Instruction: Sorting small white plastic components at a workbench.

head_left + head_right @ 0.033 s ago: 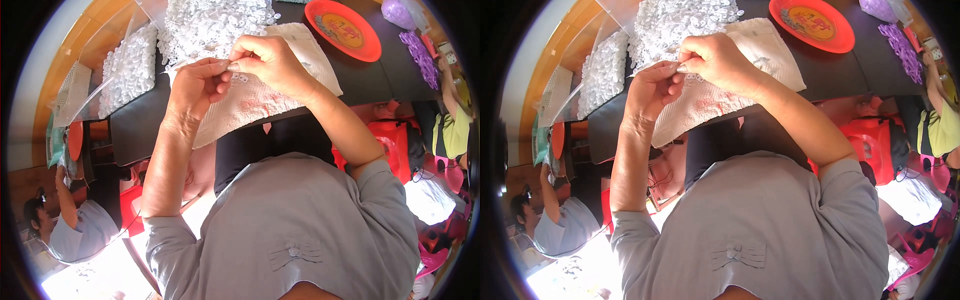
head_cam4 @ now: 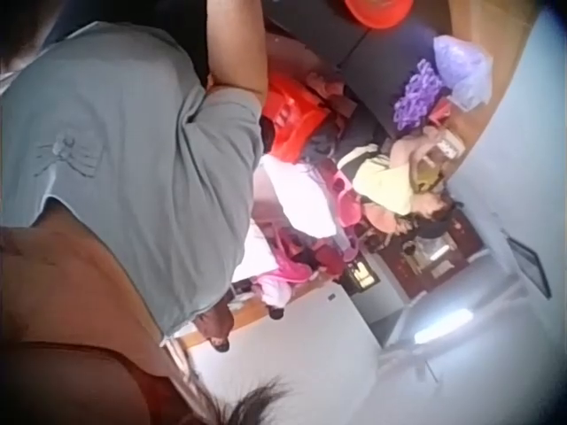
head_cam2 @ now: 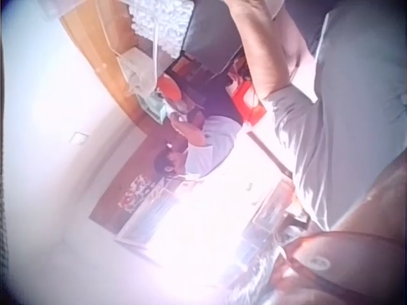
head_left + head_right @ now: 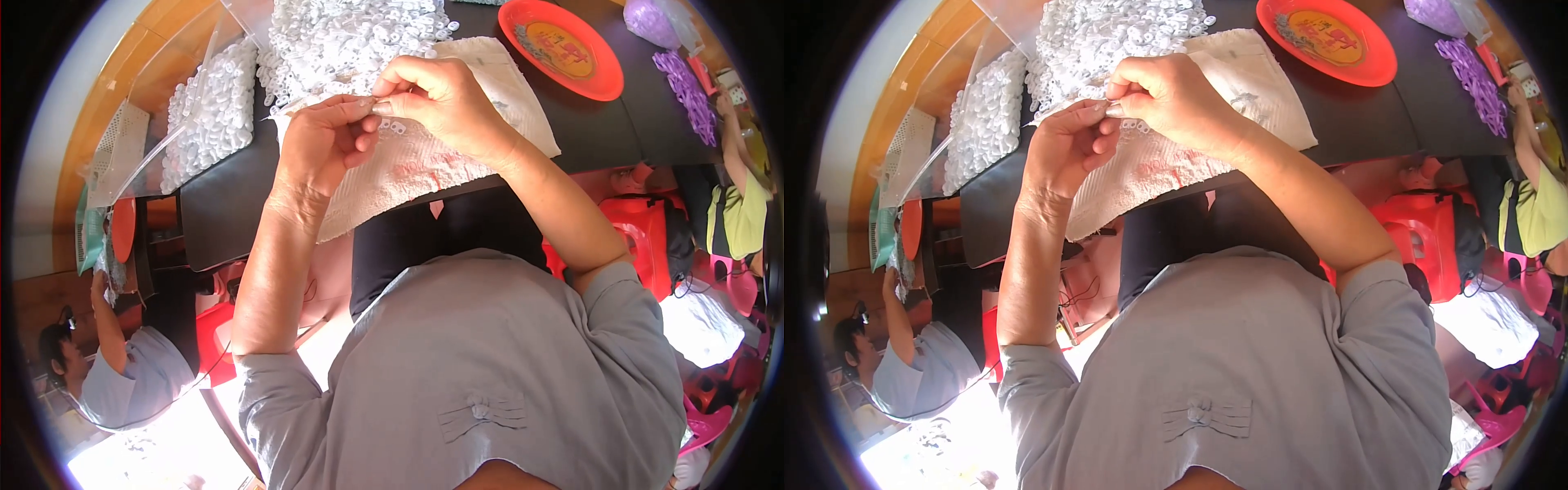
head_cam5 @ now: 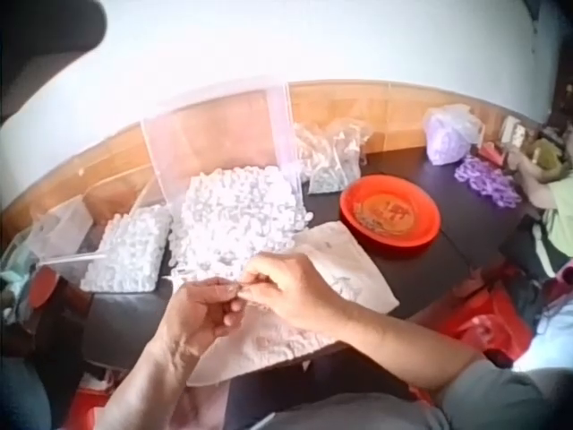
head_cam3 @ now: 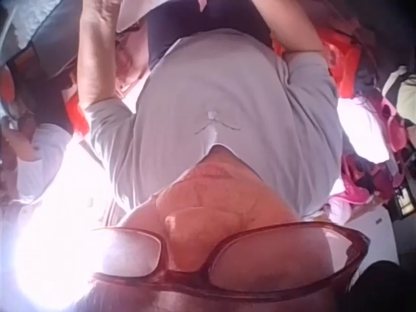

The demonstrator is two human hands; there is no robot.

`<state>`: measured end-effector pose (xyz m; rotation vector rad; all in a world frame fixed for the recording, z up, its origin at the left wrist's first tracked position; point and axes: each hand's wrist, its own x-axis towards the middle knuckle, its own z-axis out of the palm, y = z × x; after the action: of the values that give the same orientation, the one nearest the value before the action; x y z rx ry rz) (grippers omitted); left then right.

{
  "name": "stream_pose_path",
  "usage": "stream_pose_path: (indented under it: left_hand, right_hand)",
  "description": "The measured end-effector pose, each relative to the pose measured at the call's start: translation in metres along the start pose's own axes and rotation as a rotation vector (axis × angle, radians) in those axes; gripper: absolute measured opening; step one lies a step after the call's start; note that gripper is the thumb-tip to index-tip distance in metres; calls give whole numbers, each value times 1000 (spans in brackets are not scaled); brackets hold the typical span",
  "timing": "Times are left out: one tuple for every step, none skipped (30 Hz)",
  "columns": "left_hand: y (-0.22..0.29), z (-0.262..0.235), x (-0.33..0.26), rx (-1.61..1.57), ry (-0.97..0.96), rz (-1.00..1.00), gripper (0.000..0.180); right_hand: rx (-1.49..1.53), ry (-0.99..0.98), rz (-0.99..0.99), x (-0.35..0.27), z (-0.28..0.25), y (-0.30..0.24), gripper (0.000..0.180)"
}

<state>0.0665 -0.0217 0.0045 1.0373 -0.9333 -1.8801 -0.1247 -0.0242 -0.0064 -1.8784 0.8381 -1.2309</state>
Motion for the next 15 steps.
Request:
stream_pose_path:
  left_hand:
    - [-4, -1, 2, -44, -13, 9, 13]
    - [-6, 0, 3, -88, -27, 18, 13]
    - [-7, 1, 4, -88, -25, 17, 13]
    - [-7, 3, 3, -102, -21, 13, 12]
    - [-6, 6, 3, -117, -20, 10, 12]
    - [-5, 11, 2, -116, -21, 7, 12]
    - [-3, 17, 2, 223, 74, 112, 10]
    - [-1, 21, 2, 563, 166, 219, 8]
    - [-6, 15, 7, 564, 172, 222, 8]
    - [-15, 5, 16, 988, 125, 622, 5]
    - [-17, 5, 19, 1401, 59, 1025, 3]
    - [-20, 5, 19, 1403, 60, 1022, 3]
    - [-25, 8, 19, 1514, 24, 1051, 3]
    - [-27, 12, 19, 1624, -17, 1081, 6]
    - [-28, 12, 19, 1678, -20, 1076, 8]
  right_hand:
    - [2, 1, 1, -1, 1, 2, 4]
    - [16, 12, -12, -2, 1, 4, 4]
    - [29, 24, -26, -2, 1, 5, 4]
    - [31, 24, -24, -2, -1, 6, 4]
    - [32, 9, 1, -1, -4, 6, 4]
    - [33, -5, 25, 0, -7, 7, 4]
    - [33, -3, 27, 0, -8, 10, 4]
    - [56, 78, 29, 0, -8, 15, 4]
    - [85, 152, 26, 1, -6, 19, 4]
    - [89, 149, 22, 3, -6, 21, 4]
    - [105, 162, 55, 2, -8, 24, 4]
    - [121, 175, 88, 1, -9, 26, 4]
    - [151, 171, 83, 1, -10, 27, 5]
    - [152, 174, 83, 1, -11, 27, 5]
    - [123, 164, 85, 0, -11, 28, 5]
